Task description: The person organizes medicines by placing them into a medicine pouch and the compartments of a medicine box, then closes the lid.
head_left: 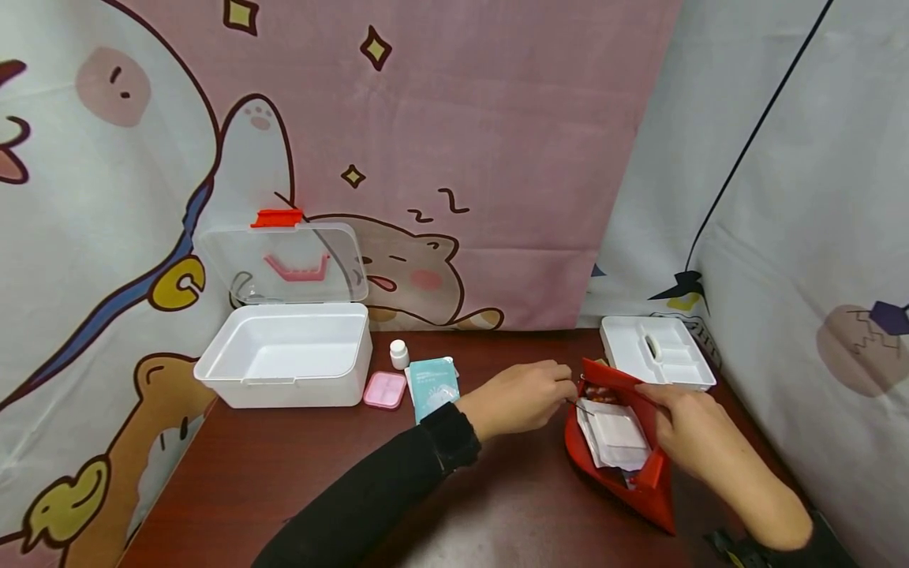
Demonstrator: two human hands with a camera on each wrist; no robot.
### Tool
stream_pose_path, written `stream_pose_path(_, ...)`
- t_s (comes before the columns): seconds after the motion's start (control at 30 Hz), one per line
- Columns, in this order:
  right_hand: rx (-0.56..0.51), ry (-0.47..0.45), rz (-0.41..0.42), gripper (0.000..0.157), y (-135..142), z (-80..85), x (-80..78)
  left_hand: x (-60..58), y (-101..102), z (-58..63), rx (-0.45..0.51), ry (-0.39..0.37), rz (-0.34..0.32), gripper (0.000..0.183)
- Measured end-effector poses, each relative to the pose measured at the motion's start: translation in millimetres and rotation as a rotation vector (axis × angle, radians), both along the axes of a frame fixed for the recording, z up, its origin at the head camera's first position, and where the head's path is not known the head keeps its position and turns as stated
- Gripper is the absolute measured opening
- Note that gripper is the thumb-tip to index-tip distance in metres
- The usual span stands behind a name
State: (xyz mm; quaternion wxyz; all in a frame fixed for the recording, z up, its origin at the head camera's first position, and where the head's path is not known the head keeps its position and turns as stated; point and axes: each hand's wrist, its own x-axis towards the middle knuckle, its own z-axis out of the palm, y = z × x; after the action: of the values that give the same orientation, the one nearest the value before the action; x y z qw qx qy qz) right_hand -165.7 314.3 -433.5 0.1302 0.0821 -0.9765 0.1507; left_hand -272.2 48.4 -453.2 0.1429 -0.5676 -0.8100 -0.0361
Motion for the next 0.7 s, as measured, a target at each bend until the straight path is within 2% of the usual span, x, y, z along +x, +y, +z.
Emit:
stream_pose_path(0.17, 0.009, -0.013, -0.002, 0.043, 0.8, 1.1, -0.9, 5.7, 17.1, 13.8, -0.031, 0.058, -0.047, 0.023)
stream_pose_path(0.33, 0.009, -0.005, 0.0, 0.04, 1.4, 0.7, -0.8, 11.2, 42.8, 17.8, -0.151, 0.045, -0.07, 0.026)
stream_pose_path(0.53, 0.003, 0.03, 0.019, 0.038, 0.3, -1.3, -0.4, 19.0, 69.5, 9.3, -0.272, 0.048, -0.074, 0.028)
stream_pose_path(0.7, 0.002, 0.035, 0.02, 0.037, 0.7, -1.9, -0.7, 23.2, 82.9, -2.3, -0.285, 0.097, -0.064, 0.026)
